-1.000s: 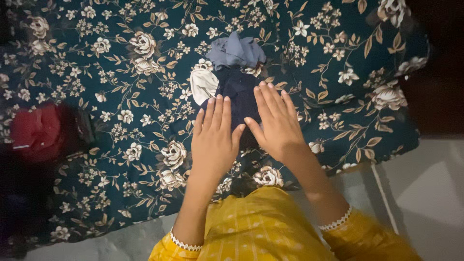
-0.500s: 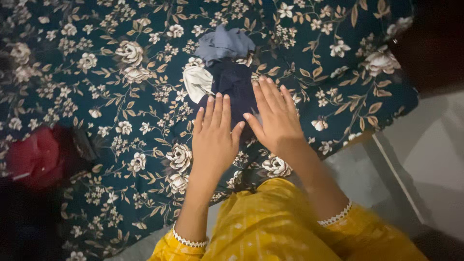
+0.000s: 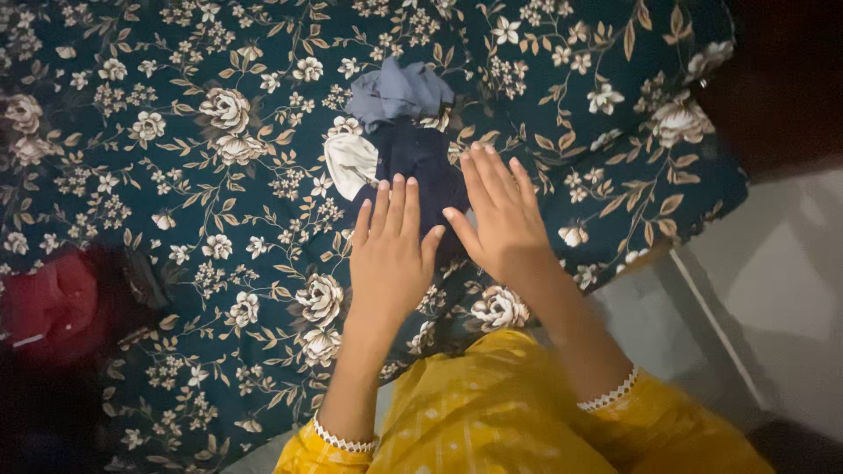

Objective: The person folds a blue long-sleeved shirt, a red polo shirt, and a white cloth by hand on a floral-patterned bedspread.

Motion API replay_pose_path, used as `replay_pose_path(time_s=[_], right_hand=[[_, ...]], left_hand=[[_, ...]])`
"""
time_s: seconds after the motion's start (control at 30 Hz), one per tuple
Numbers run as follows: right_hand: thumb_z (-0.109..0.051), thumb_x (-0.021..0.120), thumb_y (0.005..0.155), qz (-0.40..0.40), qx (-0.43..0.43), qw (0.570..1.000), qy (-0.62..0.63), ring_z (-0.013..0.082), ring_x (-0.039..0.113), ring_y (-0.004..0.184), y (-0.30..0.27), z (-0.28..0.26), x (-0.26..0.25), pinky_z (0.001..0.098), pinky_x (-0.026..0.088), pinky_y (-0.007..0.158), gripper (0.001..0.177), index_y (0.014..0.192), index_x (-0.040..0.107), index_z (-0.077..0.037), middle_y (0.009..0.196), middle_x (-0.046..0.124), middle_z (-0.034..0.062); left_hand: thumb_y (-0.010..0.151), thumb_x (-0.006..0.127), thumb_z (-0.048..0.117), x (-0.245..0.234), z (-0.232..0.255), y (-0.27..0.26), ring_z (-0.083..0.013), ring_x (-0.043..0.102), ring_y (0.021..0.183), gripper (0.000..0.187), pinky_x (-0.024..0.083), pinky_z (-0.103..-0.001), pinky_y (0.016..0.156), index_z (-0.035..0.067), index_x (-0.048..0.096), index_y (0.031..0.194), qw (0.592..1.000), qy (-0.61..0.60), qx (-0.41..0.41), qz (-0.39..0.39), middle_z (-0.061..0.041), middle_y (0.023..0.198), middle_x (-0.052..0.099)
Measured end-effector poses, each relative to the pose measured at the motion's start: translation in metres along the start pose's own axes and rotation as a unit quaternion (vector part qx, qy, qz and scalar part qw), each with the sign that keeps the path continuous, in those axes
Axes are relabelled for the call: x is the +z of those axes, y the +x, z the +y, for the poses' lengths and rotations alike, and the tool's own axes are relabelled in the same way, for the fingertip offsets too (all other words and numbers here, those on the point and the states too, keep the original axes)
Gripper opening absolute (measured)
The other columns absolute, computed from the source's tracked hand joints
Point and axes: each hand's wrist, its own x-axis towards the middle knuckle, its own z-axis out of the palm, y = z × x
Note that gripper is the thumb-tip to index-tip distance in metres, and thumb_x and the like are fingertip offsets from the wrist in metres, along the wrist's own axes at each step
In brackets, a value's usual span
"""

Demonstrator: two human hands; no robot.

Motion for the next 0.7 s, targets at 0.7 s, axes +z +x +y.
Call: replay_pose_path(time_s=[0.7], right_hand=[[-0.030, 0.068, 0.100, -0.092, -0.063, 0.994, 0.013, 0.0422, 0.048, 0.144, 0.062, 0.133, 0.045, 0.0551, 0.036, 0.119, 0.062, 0.146, 0.050, 0.008, 0.154, 0.048, 0.0295]], left_hand=[[0.098, 0.060, 0.027, 0.085, -0.021, 0.041, -0.0366, 0.041, 0.149, 0.067, 0.031, -0.050, 0.121, 0.004, 0.039, 0.157, 0.983, 0.029, -0.180, 0.024, -0.019, 0.160, 0.044]])
